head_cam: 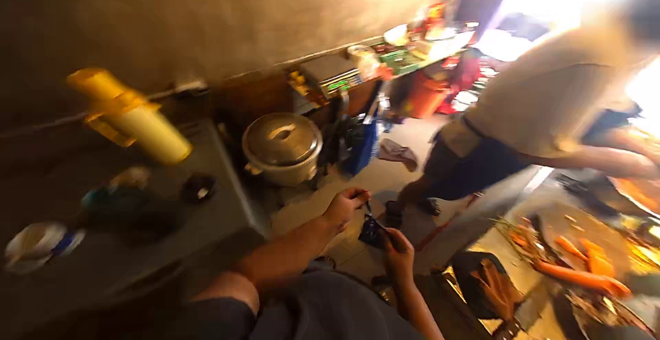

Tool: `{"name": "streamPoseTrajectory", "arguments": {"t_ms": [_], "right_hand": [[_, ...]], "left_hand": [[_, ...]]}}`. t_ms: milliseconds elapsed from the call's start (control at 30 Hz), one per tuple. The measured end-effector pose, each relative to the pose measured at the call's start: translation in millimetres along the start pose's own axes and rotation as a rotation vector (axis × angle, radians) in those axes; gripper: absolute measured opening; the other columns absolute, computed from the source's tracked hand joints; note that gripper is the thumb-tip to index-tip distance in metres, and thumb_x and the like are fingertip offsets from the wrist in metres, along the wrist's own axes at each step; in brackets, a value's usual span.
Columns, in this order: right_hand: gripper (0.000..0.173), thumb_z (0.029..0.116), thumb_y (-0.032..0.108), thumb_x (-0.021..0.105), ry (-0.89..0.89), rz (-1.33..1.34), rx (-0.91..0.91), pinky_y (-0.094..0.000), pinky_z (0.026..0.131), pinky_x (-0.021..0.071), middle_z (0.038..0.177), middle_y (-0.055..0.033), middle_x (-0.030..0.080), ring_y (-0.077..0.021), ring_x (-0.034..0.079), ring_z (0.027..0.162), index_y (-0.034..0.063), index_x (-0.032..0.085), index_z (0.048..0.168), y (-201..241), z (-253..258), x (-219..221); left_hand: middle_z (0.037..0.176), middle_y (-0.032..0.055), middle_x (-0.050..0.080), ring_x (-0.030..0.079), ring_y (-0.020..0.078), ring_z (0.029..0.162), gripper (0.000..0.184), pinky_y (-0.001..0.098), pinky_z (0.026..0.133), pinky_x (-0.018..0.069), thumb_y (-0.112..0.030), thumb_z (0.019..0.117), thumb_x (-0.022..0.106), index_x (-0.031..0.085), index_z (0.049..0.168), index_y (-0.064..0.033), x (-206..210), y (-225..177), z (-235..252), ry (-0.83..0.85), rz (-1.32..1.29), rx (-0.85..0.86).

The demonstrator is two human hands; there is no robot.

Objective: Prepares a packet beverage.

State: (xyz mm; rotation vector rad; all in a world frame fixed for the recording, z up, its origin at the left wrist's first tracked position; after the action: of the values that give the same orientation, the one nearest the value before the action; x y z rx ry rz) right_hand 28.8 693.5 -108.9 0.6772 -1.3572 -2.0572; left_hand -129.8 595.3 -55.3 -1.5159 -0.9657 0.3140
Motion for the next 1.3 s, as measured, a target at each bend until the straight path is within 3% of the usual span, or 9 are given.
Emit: {"name": "streamPoseTrajectory", "arguments": {"t_ms": [167,467,633,800,900,967,1100,1200,1300], "right_hand": [[0.012,0.0954,0.0,0.064,0.287,0.023,-0.115,-0.0189,0.086,0.0577,0.091,-0.0036,0.072,0.0015,0.067,0.088,-0.0108,0.069,0.099,30.2,-25.7,65.5],[0.018,0.0993,0.011,0.066,0.707,0.137,-0.105,-0.0253,0.082,0.0586,0.089,-0.0062,0.071,-0.0043,0.067,0.083,-0.0067,0.069,0.1,108.3,-40.4,223.2],[0.018,0.0998,0.013,0.067,0.785,0.19,0.005,-0.0268,0.08,0.0589,0.089,-0.0057,0.07,-0.0067,0.067,0.082,-0.0048,0.069,0.102,150.7,-58.4,308.8],[0.023,0.0992,0.02,0.069,0.845,0.187,0.139,-0.028,0.081,0.0603,0.092,-0.0075,0.072,-0.0088,0.07,0.084,-0.0034,0.071,0.1,178.9,-100.7,406.2],[0.033,0.096,0.025,0.073,0.929,0.147,-0.019,-0.0321,0.096,0.0561,0.108,-0.0141,0.073,-0.0147,0.069,0.104,-0.0041,0.072,0.113,200.2,-117.7,459.6],[0.051,0.0948,0.029,0.074,1.038,0.095,-0.172,-0.0414,0.101,0.0538,0.122,-0.0181,0.07,-0.0239,0.066,0.114,-0.0039,0.061,0.132,217.4,-113.9,496.8],[0.077,0.0947,0.025,0.077,1.22,-0.002,-0.243,-0.0426,0.08,0.0602,0.127,-0.016,0.068,-0.0242,0.071,0.094,0.0027,0.035,0.155,254.1,-94.7,563.7],[0.067,0.0962,0.022,0.076,1.258,-0.05,-0.278,-0.0433,0.083,0.0615,0.126,-0.0162,0.07,-0.0251,0.073,0.094,0.0057,0.043,0.153,262.4,-80.6,607.6],[0.041,0.0996,0.02,0.071,1.292,-0.143,-0.224,-0.0409,0.081,0.0597,0.113,-0.0122,0.074,-0.02,0.072,0.088,0.006,0.061,0.137,254.6,-72.6,633.2]], "left_hand": [[0.101,0.0025,0.063,0.059,0.0048,0.086,0.018,0.0223,0.081,0.0502,-0.008,0.1029,0.057,0.061,0.117,0.0025,-69.2,-14.7,-99.4,-0.296,-0.14,0.156],[0.12,0.0054,0.065,0.062,0.0107,0.1,0.028,0.0309,0.089,0.0531,-0.021,0.1059,0.055,0.063,0.127,-0.0052,-183.6,-56.9,-259.6,-0.697,0.16,0.336],[0.151,0.0123,0.048,0.059,0.024,0.127,0.054,0.0428,0.099,0.055,-0.02,0.1073,0.051,0.033,0.158,-0.0116,-238.5,-36.7,-301.6,-0.745,-0.122,0.232],[0.13,0.0105,0.063,0.065,0.0214,0.115,0.037,0.0391,0.098,0.0556,-0.021,0.1115,0.038,0.036,0.145,-0.0049,-277.2,-25.5,-314.9,-0.497,-0.643,0.253],[0.121,0.0101,0.064,0.067,0.0204,0.108,0.035,0.038,0.096,0.057,-0.021,0.112,0.039,0.037,0.143,-0.0061,-333.2,-43.9,-337.2,-0.606,-0.759,0.356],[0.12,0.0123,0.063,0.068,0.0218,0.106,0.037,0.0398,0.093,0.0584,-0.018,0.1109,0.042,0.036,0.145,-0.0039,-376.8,-61.9,-359.4,-0.715,-0.666,0.376],[0.119,0.0141,0.064,0.07,0.0207,0.098,0.037,0.0375,0.084,0.0618,-0.015,0.1093,0.047,0.042,0.143,-0.001,-453.2,-92.9,-398.2,-0.883,-0.309,0.294],[0.116,0.0125,0.065,0.071,0.0198,0.096,0.032,0.0377,0.083,0.0622,-0.013,0.1073,0.051,0.049,0.137,-0.001,-497.0,-109.4,-401.6,-0.871,-0.112,0.304],[0.114,0.0123,0.067,0.071,0.0168,0.091,0.032,0.0351,0.083,0.0617,-0.016,0.1067,0.054,0.053,0.134,0.0001,-529.3,-115.7,-388.6,-0.824,0.127,0.281]]}}
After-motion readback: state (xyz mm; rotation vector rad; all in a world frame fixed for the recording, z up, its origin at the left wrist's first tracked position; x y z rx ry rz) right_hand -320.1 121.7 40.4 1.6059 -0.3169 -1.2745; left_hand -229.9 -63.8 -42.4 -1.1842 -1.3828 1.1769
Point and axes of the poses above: each hand's wrist, its own z-axis towards the middle knuckle, its own x-axis out of the palm, y = z × x, the point moved 5 cm from there along z, towards the middle knuckle
